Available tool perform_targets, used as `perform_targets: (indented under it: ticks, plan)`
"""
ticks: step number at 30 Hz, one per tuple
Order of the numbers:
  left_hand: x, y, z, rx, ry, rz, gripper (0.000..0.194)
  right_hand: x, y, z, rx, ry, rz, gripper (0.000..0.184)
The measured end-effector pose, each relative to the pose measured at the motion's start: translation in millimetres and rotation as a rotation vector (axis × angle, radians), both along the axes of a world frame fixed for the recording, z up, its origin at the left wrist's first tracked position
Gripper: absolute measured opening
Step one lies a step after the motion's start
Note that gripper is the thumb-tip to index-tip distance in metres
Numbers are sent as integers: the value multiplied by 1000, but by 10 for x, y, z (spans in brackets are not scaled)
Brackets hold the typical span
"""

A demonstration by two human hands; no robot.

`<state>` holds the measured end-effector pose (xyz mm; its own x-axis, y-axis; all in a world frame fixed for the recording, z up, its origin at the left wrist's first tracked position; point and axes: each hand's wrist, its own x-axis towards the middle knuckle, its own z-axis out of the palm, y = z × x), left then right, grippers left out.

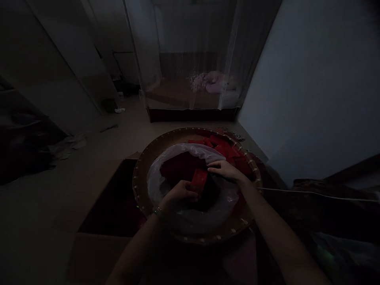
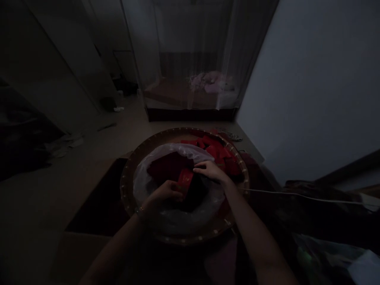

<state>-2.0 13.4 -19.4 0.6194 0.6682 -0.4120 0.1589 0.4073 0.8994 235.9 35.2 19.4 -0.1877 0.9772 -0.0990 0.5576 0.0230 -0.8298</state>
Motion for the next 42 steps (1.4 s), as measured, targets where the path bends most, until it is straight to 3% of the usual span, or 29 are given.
perform_targets:
  ticks: [9, 18, 25, 30, 33, 37, 39, 42]
  plan:
    - [-10, -13, 20, -1, -27, -25, 42, -137, 13, -88, 147, -138, 13, 28]
    - [-15, 9, -64, -2, -13, -13, 44, 6, -30, -117, 32, 9, -10, 44]
    - [-31, 5, -24, 6, -7, -27, 40, -113, -31, -145, 106, -34, -22, 29]
    - [-48, 44, -69, 13, -3, 27, 41, 12, -43, -137, 61, 85, -126, 35]
    - [-50, 97, -136, 6, -15, 139, 43, 89, -121, -228, -7, 120, -115, 39]
    - [-43, 142, -199, 24, -29, 267, 45, 81, -247, -489, -47, 35, -20, 47]
    - [-35, 138, -207, 25, -33, 266, 44, 34, -266, -582, -3, -33, -31, 50]
    - [-18, 102, -190, 11, -21, 202, 45, -99, -207, -566, 97, -29, -123, 36]
